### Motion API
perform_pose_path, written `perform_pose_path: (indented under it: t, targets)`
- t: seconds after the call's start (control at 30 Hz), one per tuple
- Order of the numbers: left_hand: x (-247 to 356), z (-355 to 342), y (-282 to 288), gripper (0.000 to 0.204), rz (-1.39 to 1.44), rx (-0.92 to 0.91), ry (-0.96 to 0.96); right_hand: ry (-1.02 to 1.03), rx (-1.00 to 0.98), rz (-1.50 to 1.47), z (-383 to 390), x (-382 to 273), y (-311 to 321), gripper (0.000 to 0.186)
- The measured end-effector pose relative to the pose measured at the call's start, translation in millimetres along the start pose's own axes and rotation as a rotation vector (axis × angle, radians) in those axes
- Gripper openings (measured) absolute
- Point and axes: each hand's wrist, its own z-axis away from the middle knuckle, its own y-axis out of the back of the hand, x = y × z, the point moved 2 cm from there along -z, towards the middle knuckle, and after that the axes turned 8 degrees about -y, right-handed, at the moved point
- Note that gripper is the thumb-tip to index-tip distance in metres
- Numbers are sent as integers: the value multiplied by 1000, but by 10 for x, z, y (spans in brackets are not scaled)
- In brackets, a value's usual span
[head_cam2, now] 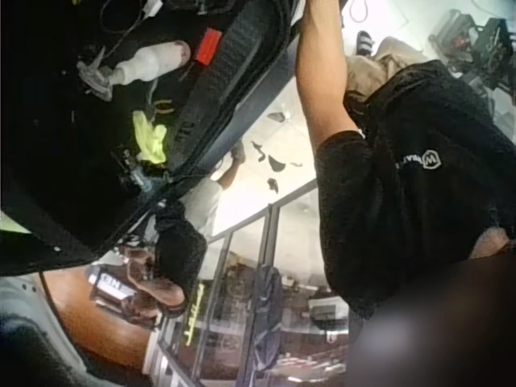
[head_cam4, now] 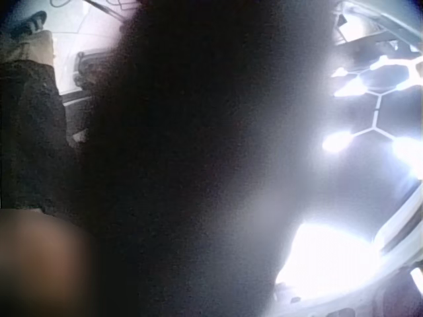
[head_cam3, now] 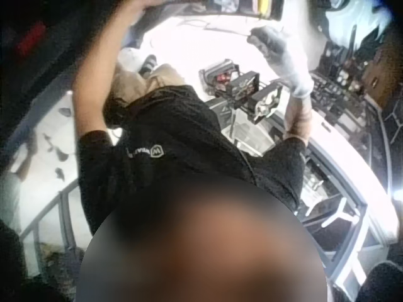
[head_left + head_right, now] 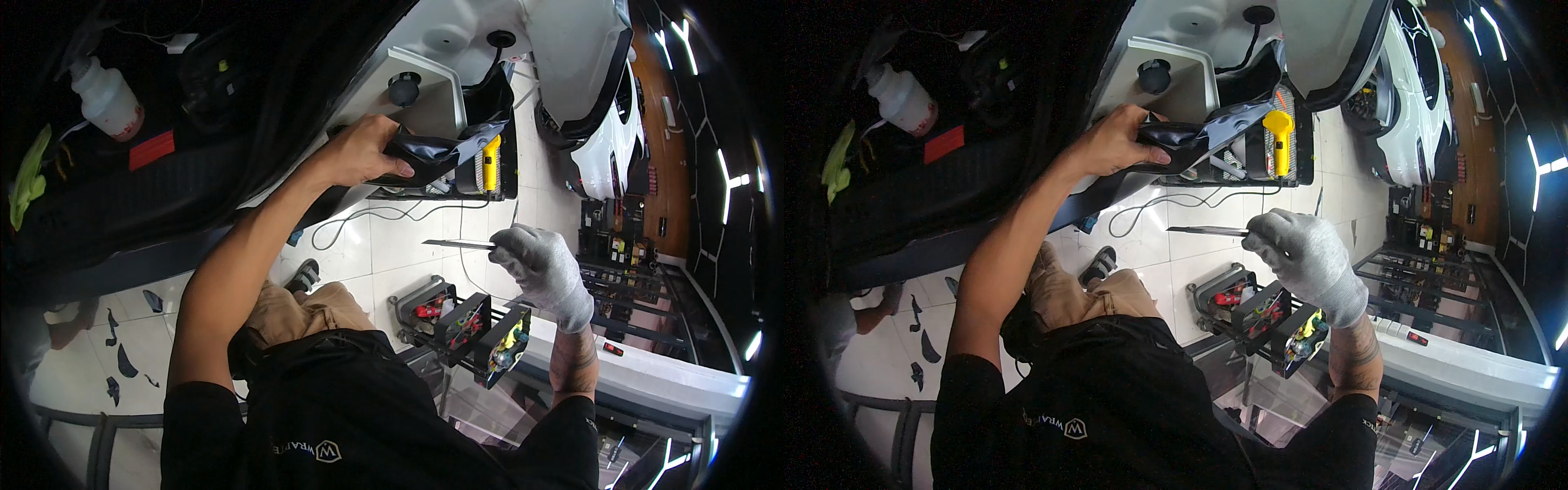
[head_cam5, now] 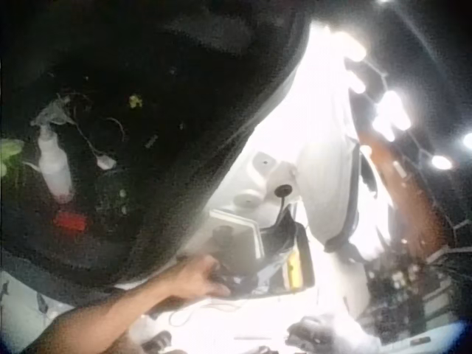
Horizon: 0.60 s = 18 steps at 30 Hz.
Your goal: The person applies a black vinyl wrap to a white car door panel. They use a yellow heat gun to warm the material, a red squeegee to smooth it, and a knife to trim excess. The person repeatedly stretches, tucks, and presses the wrap into contours and edges of the door.
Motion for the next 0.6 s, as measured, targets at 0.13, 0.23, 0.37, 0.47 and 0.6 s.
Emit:
perform_pose_path:
  t: [0.13, 0.23, 0.37, 0.47, 0.6]
  targets:
    - [20, 11, -31, 46, 44, -6, 68, 14, 36, 35, -10, 27, 18, 14]
    - [-29, -10, -37, 59, 49, -28, 109, -14, 60, 81, -67, 50, 104, 16]
    - [34, -19, -22, 61, -45, -33, 98, 26, 158, 204, -164, 103, 218, 15]
    - [-59, 2, -50, 25, 43, 134, -121, 91, 177, 306, -198, 86, 265, 18]
    - [-114, -9, -67, 24, 5, 200, -189, 114, 193, 425, -249, -37, 310, 19]
